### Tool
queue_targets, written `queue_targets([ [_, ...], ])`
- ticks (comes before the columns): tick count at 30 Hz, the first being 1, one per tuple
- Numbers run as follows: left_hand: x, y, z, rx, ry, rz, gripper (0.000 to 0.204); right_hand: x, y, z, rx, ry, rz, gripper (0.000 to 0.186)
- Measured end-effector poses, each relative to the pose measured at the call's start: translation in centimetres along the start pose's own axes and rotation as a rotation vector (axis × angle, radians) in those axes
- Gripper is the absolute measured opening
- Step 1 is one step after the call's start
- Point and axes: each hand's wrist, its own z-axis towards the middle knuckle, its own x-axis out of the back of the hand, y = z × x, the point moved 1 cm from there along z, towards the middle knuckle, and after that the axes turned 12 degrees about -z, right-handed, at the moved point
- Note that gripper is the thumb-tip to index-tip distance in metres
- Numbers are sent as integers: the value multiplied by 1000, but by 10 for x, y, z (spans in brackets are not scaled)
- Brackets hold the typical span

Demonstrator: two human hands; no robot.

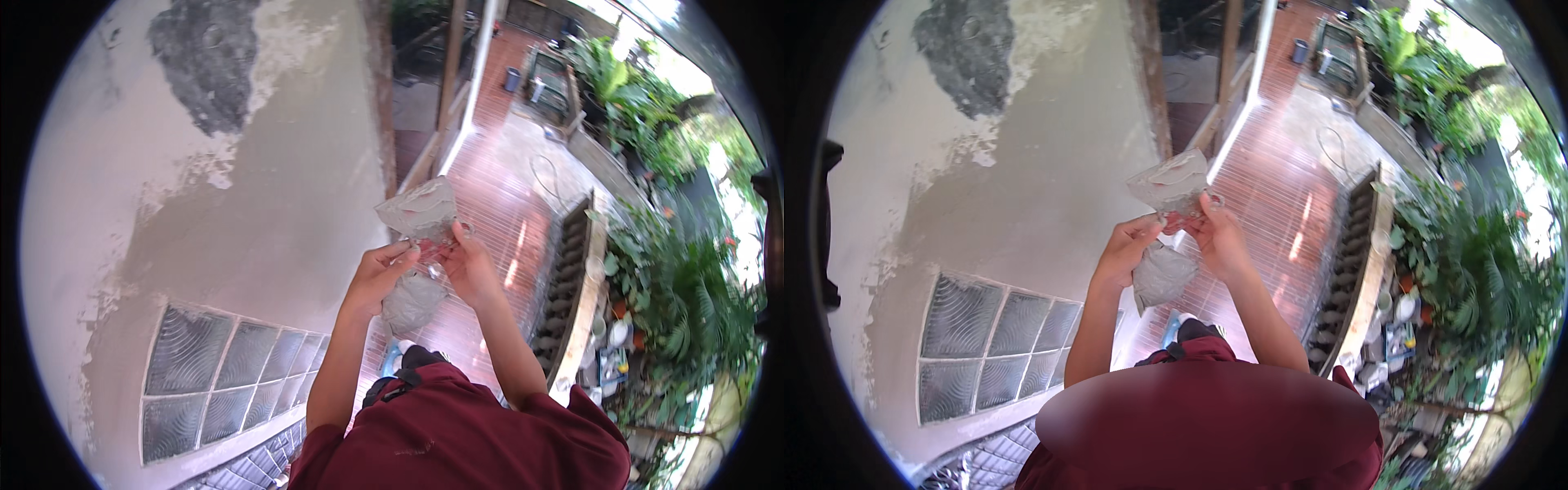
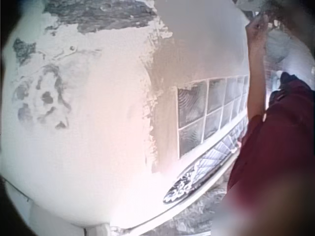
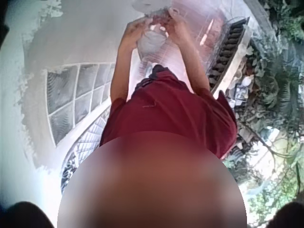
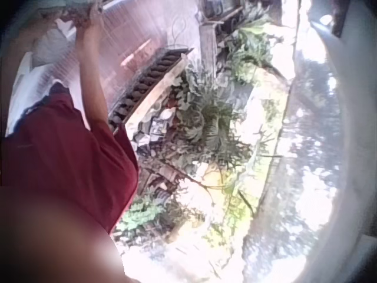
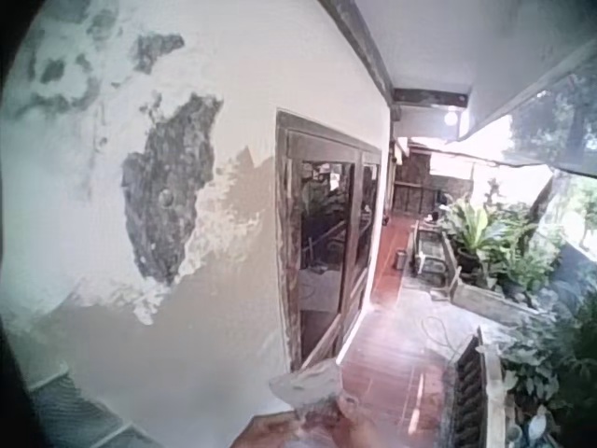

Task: The person applies plaster to a wall using a trowel and a bag of plaster. They repeatedly scoop plaster from the bag onto the trowel and spread it onto the wall surface, smoothing the material with the trowel.

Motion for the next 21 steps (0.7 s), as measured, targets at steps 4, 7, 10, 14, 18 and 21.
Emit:
queue_targets([
  [4, 56, -37, -14, -58, 217, -684, 78, -1, 1, 51, -61, 32, 58, 33],
  [7, 88, -79, -39, -290, 43, -1214, 82, -1, -6, 92, -82, 83, 11, 34],
  [10, 115, -112, -58, -546, 116, -1329, 78, -14, -18, 134, -15, 16, -27, 35],
  [14, 131, -127, -84, -766, 82, -1484, 81, -42, -30, 173, 137, -45, -38, 32],
  [18, 125, -124, -106, -774, 137, -1669, 78, -70, -33, 200, 182, -39, -8, 29],
  [21, 118, -118, -114, -847, 285, -1233, 76, -83, -39, 216, 234, -55, 35, 24],
])
